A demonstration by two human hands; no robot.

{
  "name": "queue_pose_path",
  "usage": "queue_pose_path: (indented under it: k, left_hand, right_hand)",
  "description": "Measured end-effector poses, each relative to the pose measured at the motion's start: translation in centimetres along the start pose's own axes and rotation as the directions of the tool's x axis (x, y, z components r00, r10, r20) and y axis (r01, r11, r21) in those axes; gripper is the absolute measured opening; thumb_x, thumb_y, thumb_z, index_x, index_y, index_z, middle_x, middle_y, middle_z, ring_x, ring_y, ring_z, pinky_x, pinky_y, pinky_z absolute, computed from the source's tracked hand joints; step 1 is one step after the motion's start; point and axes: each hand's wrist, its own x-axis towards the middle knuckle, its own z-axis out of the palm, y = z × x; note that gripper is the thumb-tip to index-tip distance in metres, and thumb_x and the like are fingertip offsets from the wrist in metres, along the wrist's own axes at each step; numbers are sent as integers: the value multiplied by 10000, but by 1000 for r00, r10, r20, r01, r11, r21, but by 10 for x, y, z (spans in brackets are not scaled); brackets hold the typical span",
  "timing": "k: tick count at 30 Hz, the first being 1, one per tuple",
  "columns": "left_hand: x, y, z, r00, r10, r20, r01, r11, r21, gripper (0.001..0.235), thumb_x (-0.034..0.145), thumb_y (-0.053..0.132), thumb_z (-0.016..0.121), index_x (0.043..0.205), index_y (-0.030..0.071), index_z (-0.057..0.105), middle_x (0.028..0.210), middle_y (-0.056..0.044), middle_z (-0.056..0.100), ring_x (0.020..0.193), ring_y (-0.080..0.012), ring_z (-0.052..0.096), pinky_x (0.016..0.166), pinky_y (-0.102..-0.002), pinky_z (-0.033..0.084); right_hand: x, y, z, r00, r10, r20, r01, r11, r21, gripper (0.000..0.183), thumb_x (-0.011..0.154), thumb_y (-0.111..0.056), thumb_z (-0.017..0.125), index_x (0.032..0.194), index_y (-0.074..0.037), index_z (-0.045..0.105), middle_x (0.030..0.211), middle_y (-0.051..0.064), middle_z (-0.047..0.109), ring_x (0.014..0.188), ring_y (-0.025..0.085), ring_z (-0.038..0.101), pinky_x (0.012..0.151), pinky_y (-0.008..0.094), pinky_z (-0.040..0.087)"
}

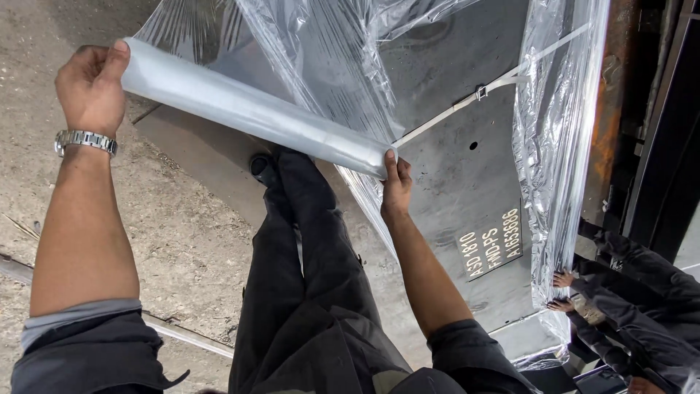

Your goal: The recorder is wrapping large black metal sheets with clear plastic stretch wrap.

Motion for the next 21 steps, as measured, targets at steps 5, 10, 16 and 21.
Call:
queue_pose_path:
  k: [5, 10, 16, 21]
  left_hand:
    - [-50, -45, 31, 991, -120, 50, 116, 990, 86, 440, 1091, 475, 567, 1211, 71, 690, 1176, -121, 718, 1100, -240, 670, 953, -422, 499]
    - [-157, -79, 105, 975, -208, 77, 215, 972, -94, 570, 1023, 569, 506, 1327, 114, 663, 1286, -137, 680, 1233, -291, 613, 1026, -450, 453]
    - [-303, -126, 227, 962, -184, 203, 226, 952, -208, 612, 1053, 538, 396, 1367, 60, 612, 1366, -197, 623, 1284, -358, 569, 1074, -435, 416]
    - [-420, -203, 339, 960, 16, 278, 9, 996, -88, 587, 1091, 495, 330, 1458, 95, 555, 1217, -170, 644, 1167, -343, 593, 1024, -437, 446]
  right_hand:
    - [30, -5, -40, 991, -134, -11, 134, 991, -31, 809, 836, -630, 700, 1332, -6, 564, 1367, 124, 520, 1419, 317, 398, 1213, 469, 228]
    - [60, -52, -105, 964, -264, -36, 246, 932, -266, 699, 881, -650, 672, 1254, -59, 637, 1308, 16, 534, 1342, 224, 470, 1219, 429, 290]
    - [104, -73, -213, 913, -404, -58, 348, 844, -407, 751, 888, -662, 710, 1235, -3, 615, 1259, 94, 595, 1280, 243, 544, 1162, 404, 374]
    - [112, -74, -302, 899, -408, -160, 233, 754, -614, 808, 898, -721, 664, 1256, 1, 609, 1331, 134, 477, 1292, 305, 495, 1123, 456, 383]
